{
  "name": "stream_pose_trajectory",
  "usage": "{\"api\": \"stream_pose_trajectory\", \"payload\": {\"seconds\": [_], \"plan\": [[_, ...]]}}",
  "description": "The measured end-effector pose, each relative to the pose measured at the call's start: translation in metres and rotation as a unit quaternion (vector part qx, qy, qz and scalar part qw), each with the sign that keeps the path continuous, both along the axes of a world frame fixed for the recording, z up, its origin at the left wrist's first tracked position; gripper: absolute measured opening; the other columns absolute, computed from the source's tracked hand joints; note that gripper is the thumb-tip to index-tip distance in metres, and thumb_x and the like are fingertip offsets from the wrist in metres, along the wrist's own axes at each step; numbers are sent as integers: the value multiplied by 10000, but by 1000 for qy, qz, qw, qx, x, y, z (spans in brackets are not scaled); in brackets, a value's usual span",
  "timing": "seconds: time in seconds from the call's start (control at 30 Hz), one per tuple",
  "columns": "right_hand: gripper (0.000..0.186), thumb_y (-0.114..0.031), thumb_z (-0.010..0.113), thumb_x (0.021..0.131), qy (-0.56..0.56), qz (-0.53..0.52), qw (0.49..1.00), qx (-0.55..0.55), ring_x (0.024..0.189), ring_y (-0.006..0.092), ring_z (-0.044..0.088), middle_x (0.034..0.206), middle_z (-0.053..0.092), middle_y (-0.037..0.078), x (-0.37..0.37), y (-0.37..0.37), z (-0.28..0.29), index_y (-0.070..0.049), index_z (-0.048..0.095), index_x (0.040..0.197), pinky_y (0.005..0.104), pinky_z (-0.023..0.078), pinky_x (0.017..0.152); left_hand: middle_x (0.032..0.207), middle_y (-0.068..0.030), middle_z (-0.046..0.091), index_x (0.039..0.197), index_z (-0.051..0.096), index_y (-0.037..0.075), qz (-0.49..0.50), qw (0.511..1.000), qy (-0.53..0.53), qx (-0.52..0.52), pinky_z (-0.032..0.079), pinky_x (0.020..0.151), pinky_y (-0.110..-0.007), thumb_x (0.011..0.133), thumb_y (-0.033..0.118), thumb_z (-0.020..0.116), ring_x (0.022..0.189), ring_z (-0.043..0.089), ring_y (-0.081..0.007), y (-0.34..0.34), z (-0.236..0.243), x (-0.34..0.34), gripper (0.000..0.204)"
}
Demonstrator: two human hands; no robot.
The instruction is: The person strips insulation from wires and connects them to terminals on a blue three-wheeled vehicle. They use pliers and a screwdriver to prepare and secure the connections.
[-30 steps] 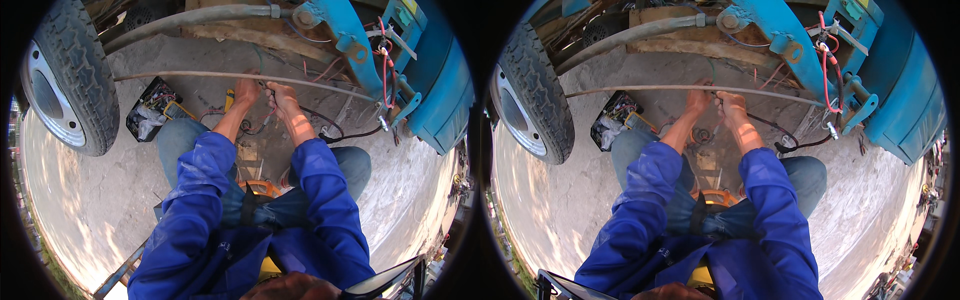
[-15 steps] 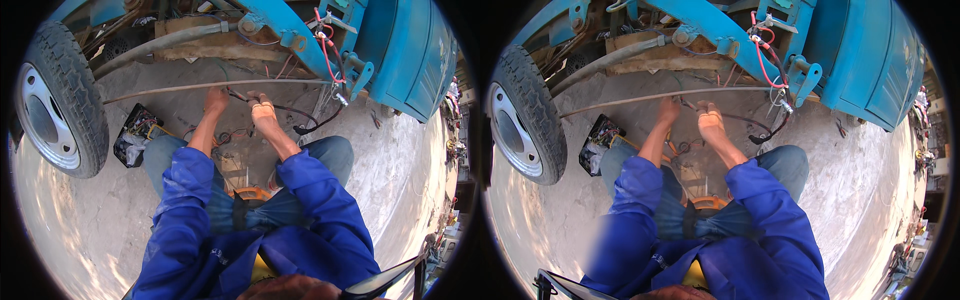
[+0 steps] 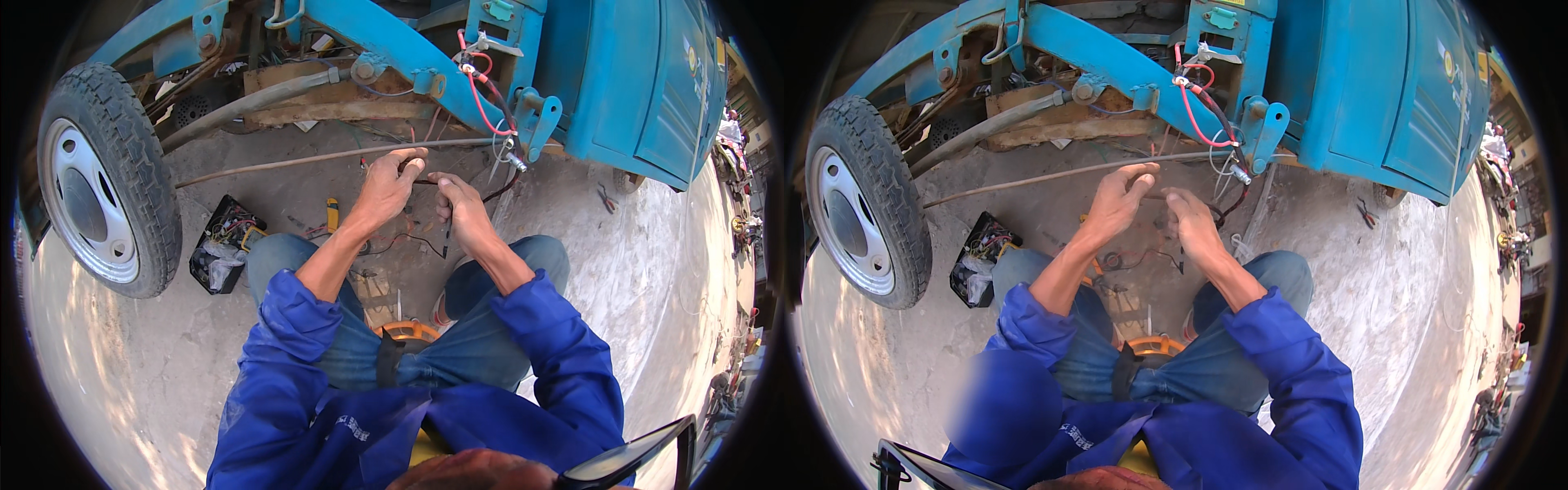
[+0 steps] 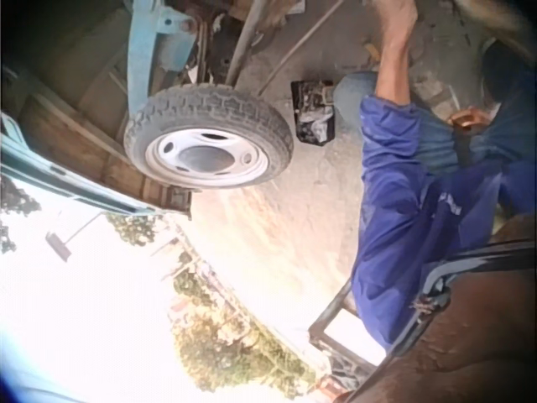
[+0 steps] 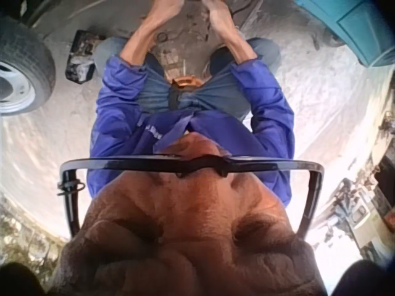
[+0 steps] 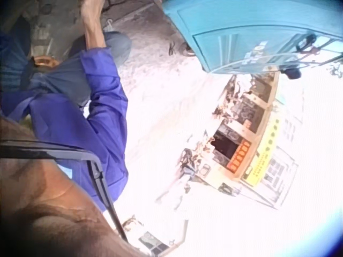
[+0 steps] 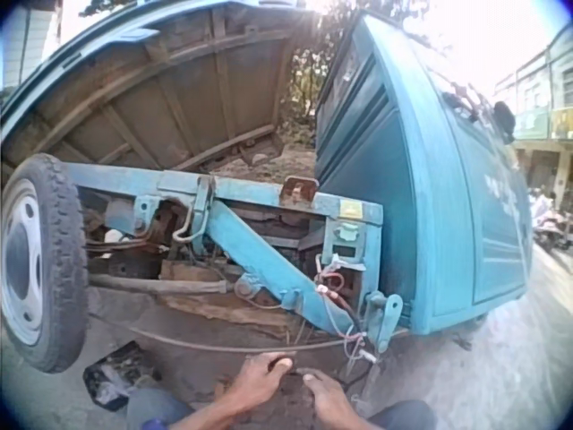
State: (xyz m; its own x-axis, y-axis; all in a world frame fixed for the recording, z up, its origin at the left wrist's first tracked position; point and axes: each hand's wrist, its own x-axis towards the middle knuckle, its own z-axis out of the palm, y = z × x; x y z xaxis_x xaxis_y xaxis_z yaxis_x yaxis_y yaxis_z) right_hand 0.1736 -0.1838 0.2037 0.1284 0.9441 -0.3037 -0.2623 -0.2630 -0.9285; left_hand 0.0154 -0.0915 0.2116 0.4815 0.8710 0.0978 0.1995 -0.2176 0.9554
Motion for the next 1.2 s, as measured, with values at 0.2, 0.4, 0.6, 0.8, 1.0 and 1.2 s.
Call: {"api": "stream_pose_trajectory", "payload": {"seconds": [0.2,0.4,0.6,0.8,1.0,1.2], "plan": [[469,-69,451,1026,106,-60,992,36,770,116,448,884,439,-16,10,9,-17,96,446,1466,293,404,704,1067,-116,742,1213,685,-53,29,994,15,-108,513,871,-357,1032,207,583,944,660,-178,5,-9,27,333],[412,-59,516,1053,88,-88,990,60,805,119,536,958,560,26,9,20,-19,74,482,1441,283,464,723,908,-130,675,1163,667,-34,86,994,6,-68,516,733,-372,1028,122,584,822,643,-178,1,-3,42,223],[406,-34,606,1010,53,-139,985,86,888,124,670,1167,696,134,5,29,-20,48,522,1399,258,536,745,893,-67,677,1130,687,-9,96,979,-75,-162,522,658,-312,1028,120,596,755,625,-127,-1,-4,48,189],[297,-34,614,1010,87,-167,979,75,861,121,680,1127,712,111,1,35,-17,41,575,1295,248,529,723,818,-22,650,1097,683,5,78,973,-105,-191,520,576,-278,1027,87,583,679,606,-85,1,-4,48,147],[176,-44,613,1016,103,-162,977,91,845,121,674,1059,725,83,2,36,-24,20,618,1180,257,514,708,825,-31,657,1096,678,-15,59,978,-107,-170,520,580,-275,1032,83,570,695,603,-77,-2,2,43,159],[144,-32,599,1025,110,-150,976,109,805,135,655,1008,714,80,8,33,-27,15,630,1158,269,502,694,805,-14,661,1058,690,-15,37,967,-162,-193,496,581,-260,1013,66,592,680,594,-70,-3,-3,43,135]]}}
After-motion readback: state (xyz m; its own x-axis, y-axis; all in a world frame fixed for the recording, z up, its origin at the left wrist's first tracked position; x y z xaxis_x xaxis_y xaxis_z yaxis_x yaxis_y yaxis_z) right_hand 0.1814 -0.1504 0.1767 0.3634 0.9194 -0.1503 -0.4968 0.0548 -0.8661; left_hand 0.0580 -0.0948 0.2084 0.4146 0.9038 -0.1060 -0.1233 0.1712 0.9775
